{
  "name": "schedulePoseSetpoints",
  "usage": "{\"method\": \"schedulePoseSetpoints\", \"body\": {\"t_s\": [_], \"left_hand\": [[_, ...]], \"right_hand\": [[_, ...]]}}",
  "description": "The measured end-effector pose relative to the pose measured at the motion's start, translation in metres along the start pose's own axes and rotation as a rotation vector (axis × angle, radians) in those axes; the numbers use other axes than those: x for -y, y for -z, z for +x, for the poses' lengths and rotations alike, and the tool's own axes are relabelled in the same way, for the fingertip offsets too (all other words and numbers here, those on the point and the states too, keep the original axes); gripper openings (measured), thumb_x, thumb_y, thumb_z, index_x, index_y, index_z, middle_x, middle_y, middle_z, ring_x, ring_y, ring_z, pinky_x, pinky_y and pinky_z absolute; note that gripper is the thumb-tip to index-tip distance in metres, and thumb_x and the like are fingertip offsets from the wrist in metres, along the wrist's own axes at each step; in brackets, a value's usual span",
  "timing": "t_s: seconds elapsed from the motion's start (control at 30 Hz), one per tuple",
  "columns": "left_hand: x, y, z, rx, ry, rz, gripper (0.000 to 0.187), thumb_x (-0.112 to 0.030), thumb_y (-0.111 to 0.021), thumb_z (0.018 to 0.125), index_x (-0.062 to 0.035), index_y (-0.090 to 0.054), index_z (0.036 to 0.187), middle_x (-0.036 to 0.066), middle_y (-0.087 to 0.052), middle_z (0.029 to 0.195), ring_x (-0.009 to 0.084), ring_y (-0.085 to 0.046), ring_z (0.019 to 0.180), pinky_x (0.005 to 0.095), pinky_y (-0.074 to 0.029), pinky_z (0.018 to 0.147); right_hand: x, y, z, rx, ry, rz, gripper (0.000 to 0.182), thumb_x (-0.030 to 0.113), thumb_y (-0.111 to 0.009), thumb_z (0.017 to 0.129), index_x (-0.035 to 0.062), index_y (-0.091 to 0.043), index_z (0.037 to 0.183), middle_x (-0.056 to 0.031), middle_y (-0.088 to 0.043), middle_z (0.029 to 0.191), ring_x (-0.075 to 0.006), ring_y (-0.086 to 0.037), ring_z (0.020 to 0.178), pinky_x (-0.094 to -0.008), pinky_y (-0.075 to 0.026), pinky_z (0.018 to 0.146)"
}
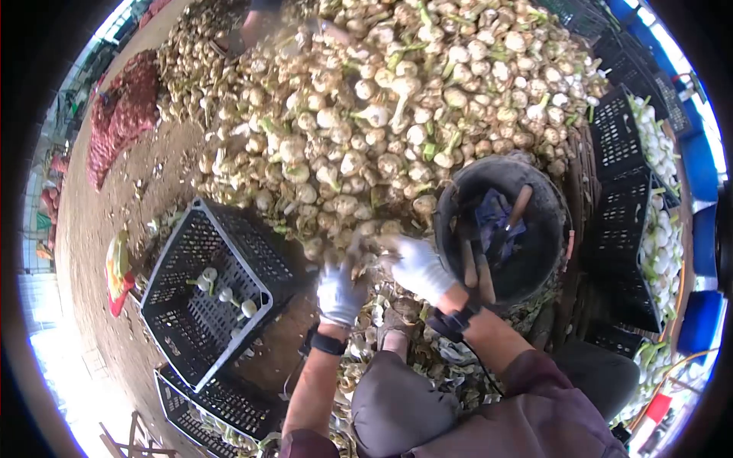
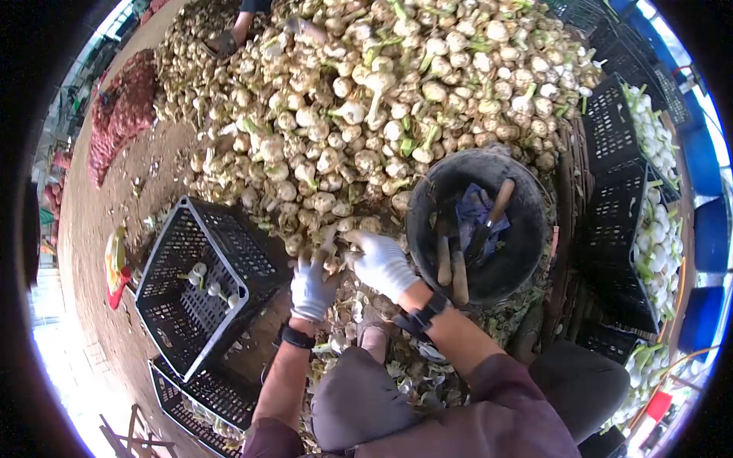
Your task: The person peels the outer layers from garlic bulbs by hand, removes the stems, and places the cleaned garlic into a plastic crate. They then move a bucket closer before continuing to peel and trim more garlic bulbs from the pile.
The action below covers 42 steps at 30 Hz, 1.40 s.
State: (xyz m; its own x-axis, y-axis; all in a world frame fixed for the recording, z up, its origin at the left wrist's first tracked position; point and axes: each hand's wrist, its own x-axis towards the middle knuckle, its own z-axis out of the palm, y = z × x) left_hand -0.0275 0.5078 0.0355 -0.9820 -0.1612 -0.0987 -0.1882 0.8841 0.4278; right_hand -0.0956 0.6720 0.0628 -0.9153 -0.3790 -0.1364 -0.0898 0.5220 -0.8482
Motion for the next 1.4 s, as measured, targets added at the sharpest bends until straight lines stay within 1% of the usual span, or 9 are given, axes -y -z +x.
{"method": "schedulePoseSetpoints", "body": {"t_s": [0.2,0.43,0.5,0.53,0.57,0.73,0.93,1.1,1.4], "left_hand": [[0.068,-0.067,-0.061,-0.014,0.279,-0.165,0.040,-0.014,-0.067,0.069,-0.0072,-0.059,0.108,0.017,-0.057,0.111,0.0381,-0.056,0.100,0.0418,-0.046,0.085],[0.024,-0.051,-0.033,-0.136,0.103,-0.398,0.039,0.001,-0.061,0.072,-0.0044,-0.060,0.110,0.013,-0.061,0.107,0.0280,-0.060,0.094,0.0340,-0.047,0.082],[0.020,-0.048,-0.026,-0.068,0.304,-0.665,0.039,0.002,-0.059,0.072,-0.0054,-0.060,0.109,0.013,-0.062,0.103,0.0271,-0.059,0.096,0.0357,-0.047,0.082],[0.017,-0.045,-0.021,-0.001,0.496,-0.923,0.039,0.003,-0.057,0.072,-0.0063,-0.061,0.109,0.012,-0.063,0.100,0.0262,-0.059,0.098,0.0373,-0.047,0.082],[0.010,-0.036,-0.013,-0.124,0.281,-0.924,0.052,0.004,-0.057,0.072,-0.0080,-0.053,0.123,0.012,-0.062,0.105,0.0220,-0.059,0.098,0.0334,-0.048,0.082],[0.016,-0.037,-0.011,0.013,0.068,-0.743,0.081,0.012,-0.063,0.068,-0.0028,-0.027,0.139,0.012,-0.047,0.125,0.0198,-0.055,0.101,0.0297,-0.049,0.085],[-0.005,-0.019,-0.010,0.172,0.464,-2.019,0.064,-0.012,-0.071,0.070,-0.0032,-0.042,0.126,0.013,-0.056,0.112,0.0232,-0.060,0.094,0.0368,-0.055,0.077],[0.003,-0.034,-0.020,0.085,0.427,-1.896,0.058,-0.011,-0.068,0.070,-0.0027,-0.043,0.122,0.013,-0.057,0.107,0.0248,-0.062,0.090,0.0392,-0.057,0.072],[0.007,-0.024,-0.022,0.203,0.479,-1.960,0.056,-0.009,-0.065,0.069,0.0001,-0.045,0.120,0.012,-0.059,0.103,0.0234,-0.063,0.087,0.0359,-0.058,0.067]], "right_hand": [[-0.069,-0.055,0.028,-0.198,-0.201,-0.494,0.049,0.017,-0.065,0.074,0.0080,-0.051,0.120,-0.0214,-0.057,0.104,-0.0370,-0.058,0.094,-0.0443,-0.049,0.080],[-0.115,-0.063,0.053,-0.215,-0.093,-0.286,0.021,0.013,-0.062,0.077,0.0100,-0.065,0.098,-0.0163,-0.062,0.090,-0.0325,-0.061,0.079,-0.0399,-0.050,0.070],[-0.106,-0.060,0.051,-0.221,-0.053,-0.275,0.019,0.010,-0.063,0.078,0.0078,-0.066,0.096,-0.0142,-0.065,0.087,-0.0285,-0.063,0.076,-0.0372,-0.050,0.068],[-0.100,-0.059,0.045,-0.228,-0.183,0.085,0.017,0.007,-0.063,0.077,0.0056,-0.066,0.094,-0.0101,-0.065,0.083,-0.0222,-0.062,0.073,-0.0326,-0.050,0.067],[-0.088,-0.056,0.041,-0.227,-0.312,0.447,0.016,0.004,-0.064,0.077,0.0035,-0.066,0.092,-0.0060,-0.066,0.080,-0.0160,-0.062,0.070,-0.0280,-0.050,0.065],[-0.047,-0.040,0.017,0.009,-0.453,0.775,0.011,0.005,-0.067,0.077,0.0034,-0.065,0.088,-0.0010,-0.062,0.075,-0.0076,-0.055,0.063,-0.0214,-0.045,0.055],[-0.027,-0.030,0.001,0.008,-0.540,1.106,0.031,0.021,-0.067,0.082,0.0051,-0.060,0.108,0.0029,-0.057,0.072,-0.0030,-0.049,0.055,-0.0172,-0.038,0.046],[-0.011,-0.024,-0.004,0.068,-0.335,0.858,0.054,0.008,-0.069,0.078,0.0030,-0.048,0.126,-0.0022,-0.055,0.090,-0.0073,-0.053,0.078,-0.0198,-0.045,0.068],[-0.015,-0.032,-0.005,0.132,-0.104,0.474,0.054,0.005,-0.070,0.074,0.0043,-0.051,0.125,-0.0113,-0.057,0.120,-0.0191,-0.052,0.112,-0.0299,-0.041,0.095]]}}
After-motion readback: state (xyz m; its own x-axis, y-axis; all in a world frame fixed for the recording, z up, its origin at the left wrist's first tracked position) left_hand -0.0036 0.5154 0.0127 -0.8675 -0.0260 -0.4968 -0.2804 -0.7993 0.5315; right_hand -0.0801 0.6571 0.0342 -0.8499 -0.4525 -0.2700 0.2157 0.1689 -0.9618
